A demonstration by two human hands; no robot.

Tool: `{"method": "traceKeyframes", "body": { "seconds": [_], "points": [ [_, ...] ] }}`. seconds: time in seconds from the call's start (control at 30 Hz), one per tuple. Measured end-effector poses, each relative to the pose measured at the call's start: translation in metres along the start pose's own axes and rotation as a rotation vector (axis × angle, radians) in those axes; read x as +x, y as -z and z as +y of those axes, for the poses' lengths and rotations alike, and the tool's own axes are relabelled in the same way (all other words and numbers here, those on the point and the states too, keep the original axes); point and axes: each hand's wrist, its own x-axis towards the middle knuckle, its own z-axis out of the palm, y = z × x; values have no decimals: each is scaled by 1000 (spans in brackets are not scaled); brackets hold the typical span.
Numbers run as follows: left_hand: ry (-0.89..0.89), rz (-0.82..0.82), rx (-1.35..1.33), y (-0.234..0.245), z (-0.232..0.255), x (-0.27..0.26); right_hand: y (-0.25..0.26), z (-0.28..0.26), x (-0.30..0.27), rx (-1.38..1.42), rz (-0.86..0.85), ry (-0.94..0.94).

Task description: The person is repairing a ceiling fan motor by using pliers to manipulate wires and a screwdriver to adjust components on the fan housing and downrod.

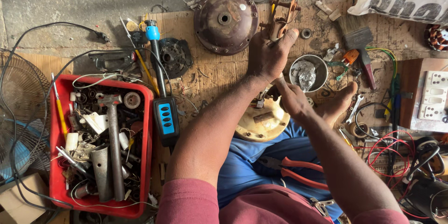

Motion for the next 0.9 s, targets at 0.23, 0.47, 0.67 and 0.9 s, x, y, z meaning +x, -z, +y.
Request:
{"method": "traceKeyframes", "body": {
  "seconds": [0.23, 0.47, 0.67, 0.9],
  "points": [
    [-45, 26, -38, -2, -4, -3, -5, -8, -13, -171, -15, 157],
    [-22, -3, -20, -4, -2, -3, -31, 1, -25, -269, 215, 94],
    [50, 15, -2, -3, 1, -2, -34, -4, -16, 108, 165, -155],
    [-112, 90, -9, -1, 0, -3, 24, -49, -52, 55, 87, -77]
  ]
}}
